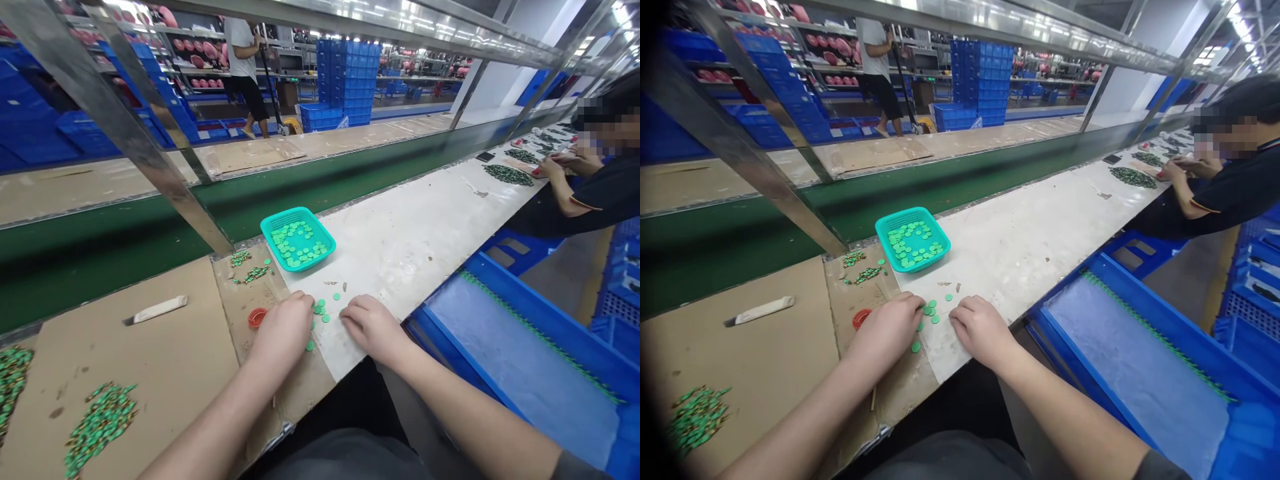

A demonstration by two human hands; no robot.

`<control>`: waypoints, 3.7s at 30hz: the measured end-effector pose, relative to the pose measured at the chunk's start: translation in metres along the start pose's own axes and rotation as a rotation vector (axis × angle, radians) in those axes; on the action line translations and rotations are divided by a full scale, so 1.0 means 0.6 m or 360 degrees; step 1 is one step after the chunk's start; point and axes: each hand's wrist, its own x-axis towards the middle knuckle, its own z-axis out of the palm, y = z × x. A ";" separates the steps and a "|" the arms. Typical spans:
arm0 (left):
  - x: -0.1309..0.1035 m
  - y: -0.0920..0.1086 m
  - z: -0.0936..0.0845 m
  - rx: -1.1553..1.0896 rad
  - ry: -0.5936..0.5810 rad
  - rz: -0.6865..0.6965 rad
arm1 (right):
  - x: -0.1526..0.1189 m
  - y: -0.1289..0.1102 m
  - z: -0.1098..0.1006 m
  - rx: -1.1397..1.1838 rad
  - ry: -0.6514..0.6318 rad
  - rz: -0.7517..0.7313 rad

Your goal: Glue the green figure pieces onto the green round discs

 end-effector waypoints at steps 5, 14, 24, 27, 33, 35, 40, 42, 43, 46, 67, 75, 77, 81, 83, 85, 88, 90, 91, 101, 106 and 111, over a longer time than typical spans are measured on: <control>0.009 -0.010 0.002 0.0066 0.0013 0.0008 | 0.089 0.003 0.013 -0.0002 -0.0127 -0.0128; -0.005 0.006 0.007 0.0067 0.0136 0.0014 | 0.132 0.017 0.008 -0.0039 -0.0256 -0.0257; -0.085 -0.061 0.039 0.0026 0.0277 0.0147 | 0.033 -0.044 0.003 0.0092 -0.0187 -0.0112; -0.121 -0.077 0.054 0.0079 0.0304 0.0150 | 0.013 -0.088 0.032 0.0109 -0.0233 -0.0086; -0.119 -0.055 0.079 0.0080 0.0416 0.0246 | -0.007 -0.112 0.045 0.0102 -0.0211 0.0117; -0.120 -0.052 0.082 0.0018 0.0451 0.0310 | -0.017 -0.105 0.031 0.0122 -0.0207 0.0155; -0.193 -0.090 0.075 -0.0187 0.0708 0.0275 | -0.028 -0.095 0.014 0.0145 -0.0180 0.0214; -0.243 -0.113 0.071 -0.0338 0.0846 0.0186 | -0.018 -0.098 0.021 0.0128 -0.0178 0.0211; -0.269 -0.123 0.070 -0.0416 0.0893 0.0155 | -0.011 -0.101 0.027 0.0112 -0.0183 0.0203; -0.338 -0.145 0.076 -0.0568 0.0964 0.0115 | 0.008 -0.115 0.043 0.0043 -0.0206 0.0189; -0.337 -0.160 0.083 -0.0867 0.0945 0.0012 | 0.095 -0.180 0.065 -0.0085 -0.0443 -0.0887; -0.264 -0.117 0.126 -0.0541 0.0884 0.0395 | 0.016 -0.140 -0.013 0.0759 0.0570 -0.0228; -0.214 -0.092 0.131 -0.0394 0.0873 0.0364 | 0.005 -0.133 -0.014 0.0995 0.0739 0.0013; -0.152 -0.079 0.129 -0.0221 0.0843 0.0310 | 0.007 -0.124 0.008 0.1381 0.0752 0.0301; -0.153 -0.091 0.128 -0.0158 0.0805 0.0393 | 0.012 -0.122 0.018 0.1497 0.0690 0.0401; -0.166 -0.107 0.128 -0.0111 0.0794 0.0481 | 0.018 -0.119 0.022 0.1559 0.0618 0.0486; -0.184 -0.125 0.132 -0.0052 0.0814 0.0561 | 0.027 -0.116 0.022 0.1577 0.0536 0.0565; -0.183 -0.130 0.136 -0.0018 0.0831 0.0578 | 0.034 -0.113 0.022 0.1571 0.0502 0.0577; -0.179 -0.131 0.137 -0.0005 0.0840 0.0575 | 0.036 -0.112 0.023 0.1569 0.0490 0.0575; -0.185 -0.122 0.107 -0.0157 0.0901 0.0441 | 0.023 -0.099 0.033 0.1614 0.0512 0.0528; -0.215 -0.151 0.104 -0.0293 0.0874 0.0356 | 0.026 -0.089 0.023 0.1685 0.0483 0.0515; -0.227 -0.184 0.087 -0.0494 0.0703 0.0433 | 0.060 -0.082 -0.012 0.1661 0.0327 0.0465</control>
